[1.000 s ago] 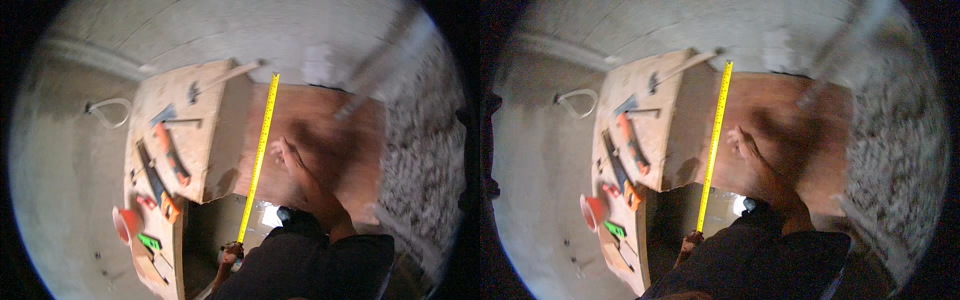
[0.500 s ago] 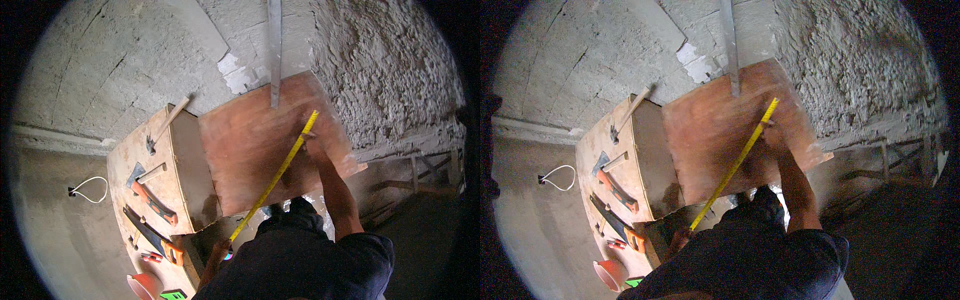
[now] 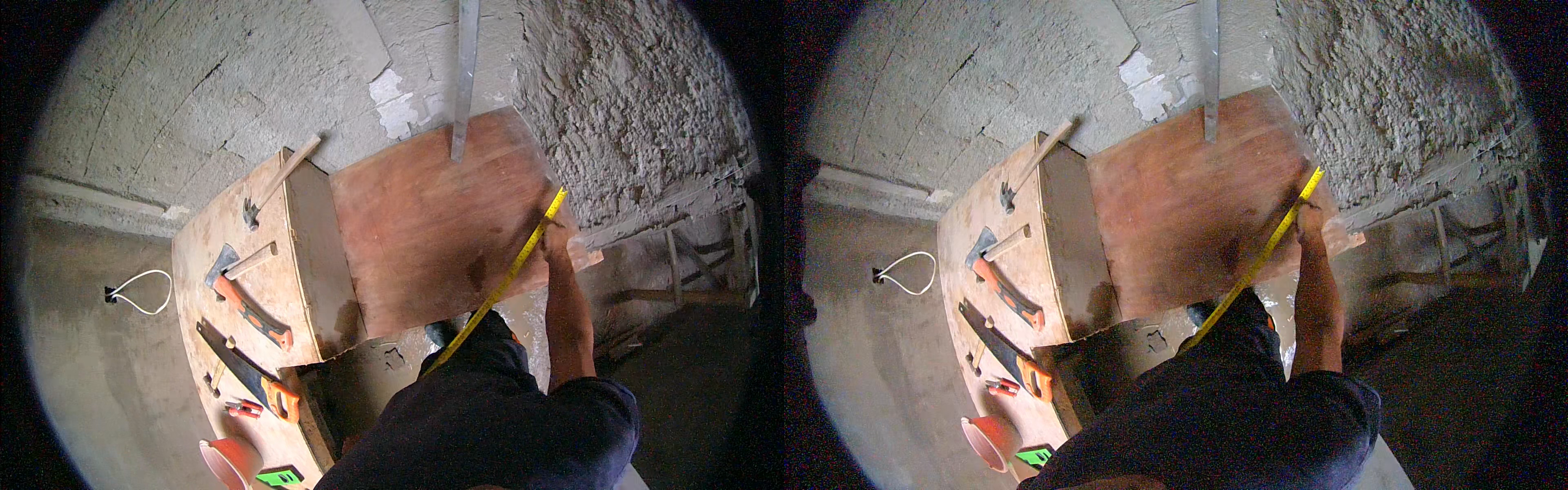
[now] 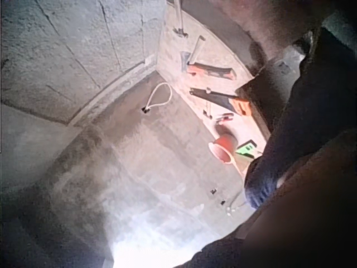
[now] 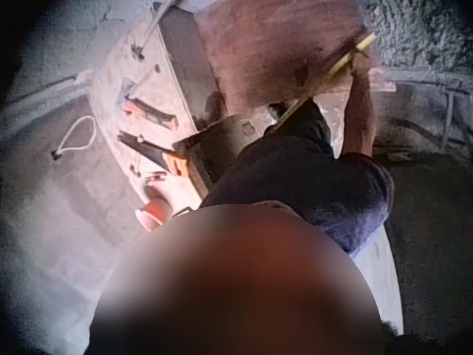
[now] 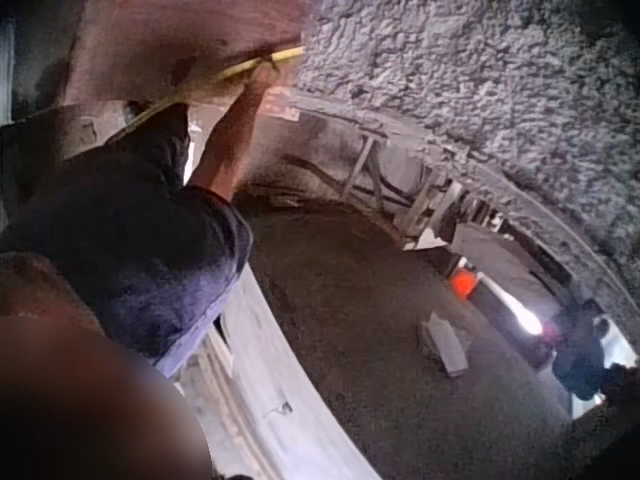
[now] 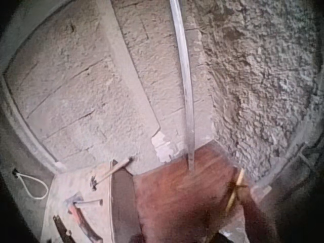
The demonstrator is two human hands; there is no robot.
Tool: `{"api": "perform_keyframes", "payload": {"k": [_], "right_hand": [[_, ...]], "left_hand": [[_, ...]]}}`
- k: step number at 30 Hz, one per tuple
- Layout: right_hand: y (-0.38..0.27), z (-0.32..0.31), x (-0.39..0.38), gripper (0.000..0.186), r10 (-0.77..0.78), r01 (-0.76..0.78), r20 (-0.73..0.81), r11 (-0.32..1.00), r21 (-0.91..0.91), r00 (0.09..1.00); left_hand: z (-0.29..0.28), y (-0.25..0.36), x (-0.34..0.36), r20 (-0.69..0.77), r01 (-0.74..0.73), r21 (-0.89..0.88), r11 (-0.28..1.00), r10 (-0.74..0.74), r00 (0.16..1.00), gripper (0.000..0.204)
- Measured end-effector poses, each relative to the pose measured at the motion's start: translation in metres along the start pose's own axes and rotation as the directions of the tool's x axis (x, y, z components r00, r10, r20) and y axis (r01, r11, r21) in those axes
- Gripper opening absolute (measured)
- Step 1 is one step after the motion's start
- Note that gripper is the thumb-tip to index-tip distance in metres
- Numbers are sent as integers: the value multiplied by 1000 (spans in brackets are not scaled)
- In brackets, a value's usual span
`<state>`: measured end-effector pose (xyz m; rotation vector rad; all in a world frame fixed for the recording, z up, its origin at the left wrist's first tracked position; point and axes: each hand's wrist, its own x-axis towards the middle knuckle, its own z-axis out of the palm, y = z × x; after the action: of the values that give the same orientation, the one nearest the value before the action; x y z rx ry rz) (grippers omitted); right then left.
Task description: The person measures a wooden board with a tape measure and marks it with a pencil. They measure the board's length and width, then mark the measured points on the board's surface.
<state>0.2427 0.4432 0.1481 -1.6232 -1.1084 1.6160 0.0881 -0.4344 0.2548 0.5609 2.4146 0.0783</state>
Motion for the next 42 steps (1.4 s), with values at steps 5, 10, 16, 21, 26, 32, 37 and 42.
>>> {"api": "perform_keyframes", "payload": {"k": [5,10,16,21,26,32,37,42], "right_hand": [[11,23,40,30,-479,545,268,666,-509,836],[-6,68,41,30,-91,81,51,983,165,995],[-42,88,61,23,40,-56,103,985,161,994],[-10,108,101,26,40,-57,87,979,195,995],[12,117,129,31,65,-80,73,972,223,995],[-6,108,129,28,118,-121,28,986,112,993],[9,110,131,26,63,-68,46,989,134,997],[32,117,142,28,-219,183,52,904,385,974]], "left_hand": [[-8,14,25,-28,-99,330,939,114,993,26],[-49,70,76,-139,-33,-132,991,15,990,27],[-140,165,95,-314,-83,-342,936,-31,949,35],[-196,226,100,-409,-58,-79,995,21,912,33],[-224,266,131,-312,-47,168,985,98,945,31],[-233,301,154,-288,14,10,1000,-11,958,32],[-247,317,150,-272,-9,115,993,40,961,29],[-257,320,148,-270,-79,209,975,136,953,26]]}}
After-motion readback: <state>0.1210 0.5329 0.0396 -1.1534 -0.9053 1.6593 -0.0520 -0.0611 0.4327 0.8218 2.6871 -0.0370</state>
